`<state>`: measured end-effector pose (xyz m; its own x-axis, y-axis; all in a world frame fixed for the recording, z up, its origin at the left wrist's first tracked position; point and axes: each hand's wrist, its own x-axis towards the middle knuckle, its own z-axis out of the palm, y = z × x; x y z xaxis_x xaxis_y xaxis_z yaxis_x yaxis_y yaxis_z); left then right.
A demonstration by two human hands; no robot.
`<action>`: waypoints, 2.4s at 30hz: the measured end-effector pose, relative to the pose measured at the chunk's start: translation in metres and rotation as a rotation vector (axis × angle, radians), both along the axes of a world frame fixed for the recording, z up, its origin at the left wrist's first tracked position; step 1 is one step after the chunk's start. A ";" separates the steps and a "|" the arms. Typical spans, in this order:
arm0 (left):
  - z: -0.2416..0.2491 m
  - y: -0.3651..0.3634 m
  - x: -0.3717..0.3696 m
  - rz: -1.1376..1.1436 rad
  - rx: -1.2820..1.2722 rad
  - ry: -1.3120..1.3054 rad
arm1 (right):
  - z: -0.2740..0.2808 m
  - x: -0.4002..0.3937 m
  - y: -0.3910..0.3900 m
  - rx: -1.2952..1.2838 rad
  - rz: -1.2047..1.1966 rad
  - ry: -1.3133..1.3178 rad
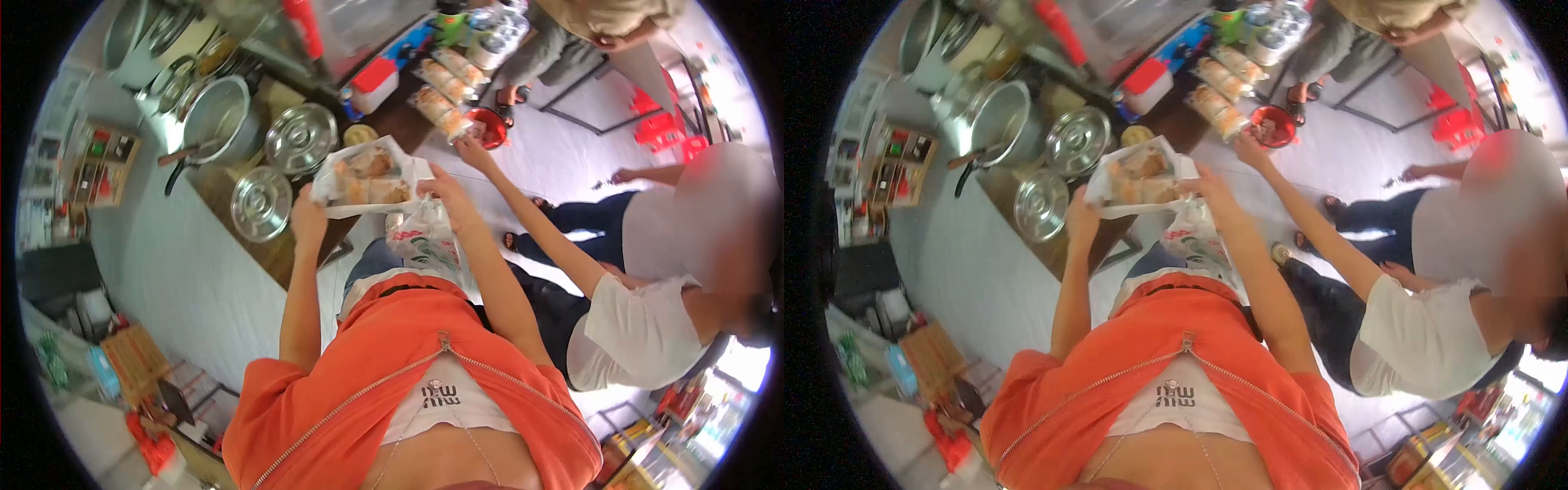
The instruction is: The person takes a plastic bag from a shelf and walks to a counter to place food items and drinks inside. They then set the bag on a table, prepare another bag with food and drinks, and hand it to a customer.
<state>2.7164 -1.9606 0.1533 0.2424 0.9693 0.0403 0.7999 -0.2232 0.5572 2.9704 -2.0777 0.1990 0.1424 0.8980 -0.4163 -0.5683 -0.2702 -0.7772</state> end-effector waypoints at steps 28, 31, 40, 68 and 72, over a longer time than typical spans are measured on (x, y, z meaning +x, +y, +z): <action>0.048 0.025 0.290 -1.128 -0.890 -0.252 | -0.004 -0.036 0.001 -0.082 -0.136 0.254; 0.029 0.038 0.301 -1.075 -0.925 -0.186 | 0.004 -0.035 0.004 -0.037 -0.091 0.199; -0.101 0.125 0.399 -0.042 -1.565 -0.489 | 0.004 -0.042 0.006 -0.096 -0.079 0.038; -0.123 0.090 0.380 0.008 -1.259 -0.733 | -0.010 -0.038 -0.002 -0.027 -0.081 0.214; -0.070 0.075 0.362 0.118 -1.096 -0.663 | 0.001 -0.017 0.002 -0.030 -0.013 0.106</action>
